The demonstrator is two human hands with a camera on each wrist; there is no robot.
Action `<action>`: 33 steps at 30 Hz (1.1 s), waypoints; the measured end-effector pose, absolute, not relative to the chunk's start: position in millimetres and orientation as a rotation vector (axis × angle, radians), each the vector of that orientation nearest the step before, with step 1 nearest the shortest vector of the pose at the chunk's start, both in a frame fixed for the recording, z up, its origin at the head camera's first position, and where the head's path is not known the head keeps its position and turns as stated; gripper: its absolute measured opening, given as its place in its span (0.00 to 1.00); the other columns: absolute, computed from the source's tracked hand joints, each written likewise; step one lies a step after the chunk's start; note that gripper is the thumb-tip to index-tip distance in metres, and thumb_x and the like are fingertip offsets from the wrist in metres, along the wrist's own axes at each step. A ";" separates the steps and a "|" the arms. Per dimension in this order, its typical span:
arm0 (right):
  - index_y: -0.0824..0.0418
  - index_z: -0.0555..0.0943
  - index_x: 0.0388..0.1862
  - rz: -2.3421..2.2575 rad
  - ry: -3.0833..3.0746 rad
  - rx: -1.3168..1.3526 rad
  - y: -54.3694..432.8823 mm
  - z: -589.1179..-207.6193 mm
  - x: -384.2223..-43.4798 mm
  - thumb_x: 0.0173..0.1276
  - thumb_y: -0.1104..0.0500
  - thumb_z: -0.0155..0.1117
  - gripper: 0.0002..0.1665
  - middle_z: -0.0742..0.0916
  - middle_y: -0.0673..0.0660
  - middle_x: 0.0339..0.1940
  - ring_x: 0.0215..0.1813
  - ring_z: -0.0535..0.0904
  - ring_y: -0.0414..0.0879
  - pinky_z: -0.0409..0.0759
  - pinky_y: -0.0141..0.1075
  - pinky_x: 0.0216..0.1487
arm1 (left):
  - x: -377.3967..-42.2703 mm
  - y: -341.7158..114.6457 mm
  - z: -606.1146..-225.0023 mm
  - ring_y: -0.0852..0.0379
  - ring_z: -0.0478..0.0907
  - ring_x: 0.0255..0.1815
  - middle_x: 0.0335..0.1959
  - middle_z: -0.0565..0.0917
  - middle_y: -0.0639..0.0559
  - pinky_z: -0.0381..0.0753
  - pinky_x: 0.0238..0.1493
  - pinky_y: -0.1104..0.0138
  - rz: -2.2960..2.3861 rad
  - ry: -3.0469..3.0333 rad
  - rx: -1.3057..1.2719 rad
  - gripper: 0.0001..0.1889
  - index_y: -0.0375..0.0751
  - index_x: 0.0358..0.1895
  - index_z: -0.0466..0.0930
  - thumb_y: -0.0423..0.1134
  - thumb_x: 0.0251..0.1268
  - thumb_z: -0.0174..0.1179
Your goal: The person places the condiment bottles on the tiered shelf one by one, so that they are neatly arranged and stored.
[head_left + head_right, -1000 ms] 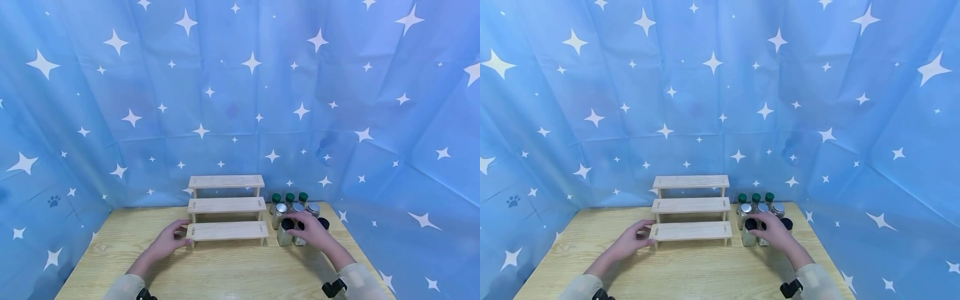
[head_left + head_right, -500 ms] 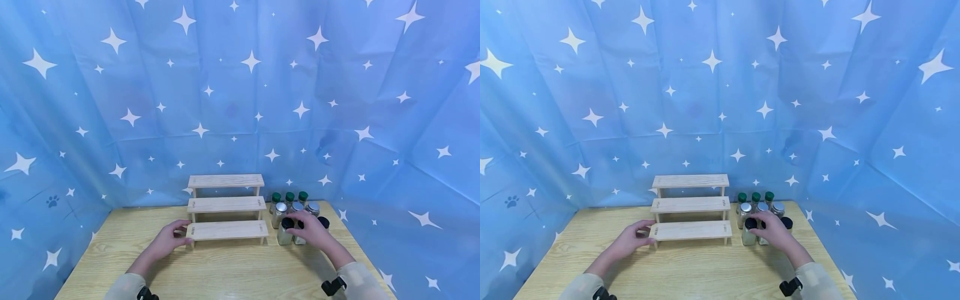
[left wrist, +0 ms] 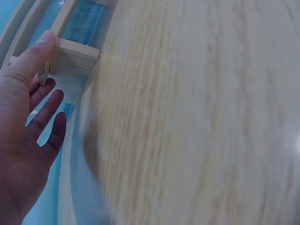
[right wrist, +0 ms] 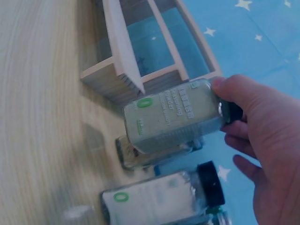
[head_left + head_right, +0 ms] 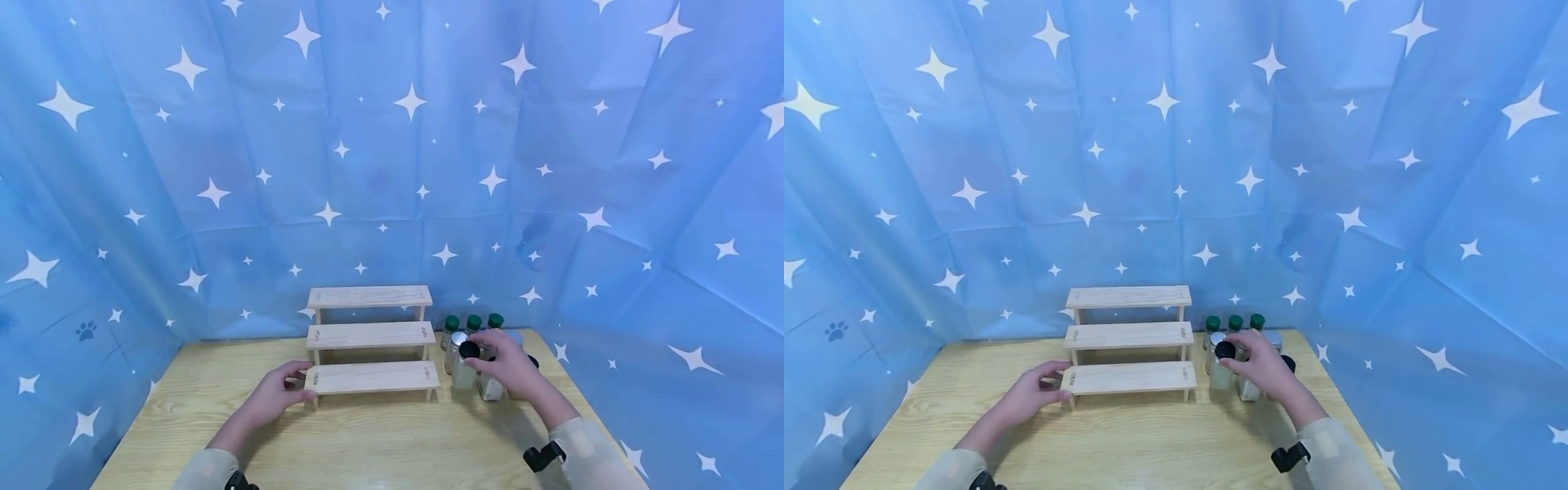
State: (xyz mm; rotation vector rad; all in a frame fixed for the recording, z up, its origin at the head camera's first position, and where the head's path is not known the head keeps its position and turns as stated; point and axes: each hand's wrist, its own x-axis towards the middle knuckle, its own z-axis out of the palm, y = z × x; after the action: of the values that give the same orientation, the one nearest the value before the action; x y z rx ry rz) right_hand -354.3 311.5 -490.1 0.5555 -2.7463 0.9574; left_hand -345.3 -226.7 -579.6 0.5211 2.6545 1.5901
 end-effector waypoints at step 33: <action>0.50 0.88 0.65 1.303 -2.546 0.736 231.7 -429.2 -395.0 0.76 0.48 0.80 0.22 0.87 0.50 0.53 0.54 0.84 0.50 0.86 0.48 0.54 | -344.7 -227.0 -580.7 0.47 0.84 0.59 0.63 0.85 0.42 0.86 0.61 0.53 1.597 2.641 0.495 0.37 0.36 0.78 0.77 0.42 0.69 0.80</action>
State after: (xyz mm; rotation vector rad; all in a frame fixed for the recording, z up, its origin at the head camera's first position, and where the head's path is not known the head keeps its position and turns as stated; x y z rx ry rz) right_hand -395.0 231.7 -429.2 0.7363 -2.5459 1.3029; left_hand -344.7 -227.0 -580.7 0.4947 2.6409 1.5969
